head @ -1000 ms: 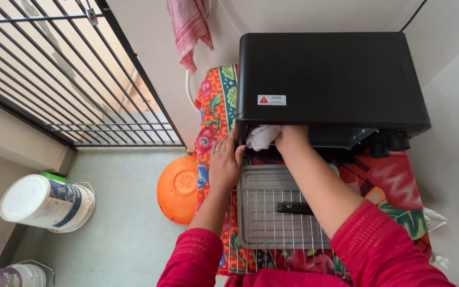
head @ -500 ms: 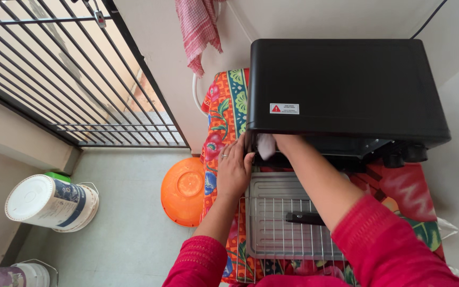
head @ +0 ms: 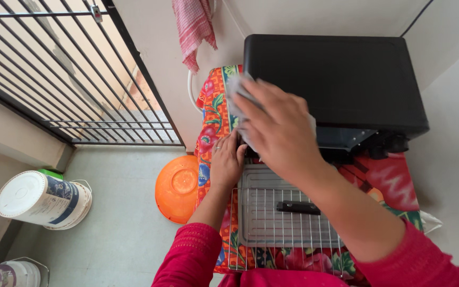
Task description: The person wipes the interior and exterior surfaces of a small black toaster oven using a cloth. They remove the wire rack and baking tray, wipe each component separately, and then place them back inside the appliance.
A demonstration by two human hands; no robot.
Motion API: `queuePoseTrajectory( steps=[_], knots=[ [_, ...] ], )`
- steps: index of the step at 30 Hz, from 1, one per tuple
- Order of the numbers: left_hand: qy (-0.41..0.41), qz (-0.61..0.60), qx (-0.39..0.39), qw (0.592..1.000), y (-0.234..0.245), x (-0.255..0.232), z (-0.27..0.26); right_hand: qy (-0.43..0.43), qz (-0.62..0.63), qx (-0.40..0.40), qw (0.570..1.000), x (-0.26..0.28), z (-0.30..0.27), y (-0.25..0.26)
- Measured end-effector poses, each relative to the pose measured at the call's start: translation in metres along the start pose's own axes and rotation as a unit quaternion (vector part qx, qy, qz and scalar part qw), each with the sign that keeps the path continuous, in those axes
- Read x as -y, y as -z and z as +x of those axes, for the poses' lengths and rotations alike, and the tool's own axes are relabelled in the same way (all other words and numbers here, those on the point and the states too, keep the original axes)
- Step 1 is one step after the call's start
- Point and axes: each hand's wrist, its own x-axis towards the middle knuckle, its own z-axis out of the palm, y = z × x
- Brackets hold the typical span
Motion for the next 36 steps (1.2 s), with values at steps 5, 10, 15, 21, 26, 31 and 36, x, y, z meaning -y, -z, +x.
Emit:
queuePoseTrajectory(
  steps=[5, 10, 15, 21, 26, 31, 36],
  knots=[
    [-0.008, 0.013, -0.016, 1.0, -0.006, 0.005, -0.006, 0.046, -0.068, 0.096, 0.992, -0.005, 0.0, -0.016],
    [-0.009, -0.04, -0.017, 0.999, 0.009, -0.006, 0.0, -0.024, -0.121, 0.056, 0.991, -0.035, -0.039, 0.008],
    [0.003, -0.034, -0.005, 0.999, 0.012, -0.01, 0.004, -0.103, -0.182, 0.022, 0.978, -0.066, -0.101, 0.039],
    [0.0, -0.022, -0.008, 1.0, 0.011, -0.01, 0.004, -0.152, -0.142, 0.171, 0.963, -0.069, -0.193, 0.005],
    [-0.001, -0.022, -0.012, 1.0, 0.006, -0.005, 0.005, -0.185, -0.165, 0.223, 0.943, -0.096, -0.189, -0.039],
    [-0.012, -0.014, -0.014, 1.0, 0.003, -0.004, 0.004, -0.163, -0.079, 0.279, 0.943, -0.035, -0.138, -0.087],
    [-0.003, -0.021, -0.007, 1.0, 0.004, -0.002, 0.005, -0.059, 0.094, 0.313, 0.943, -0.04, -0.162, -0.048]
  ],
)
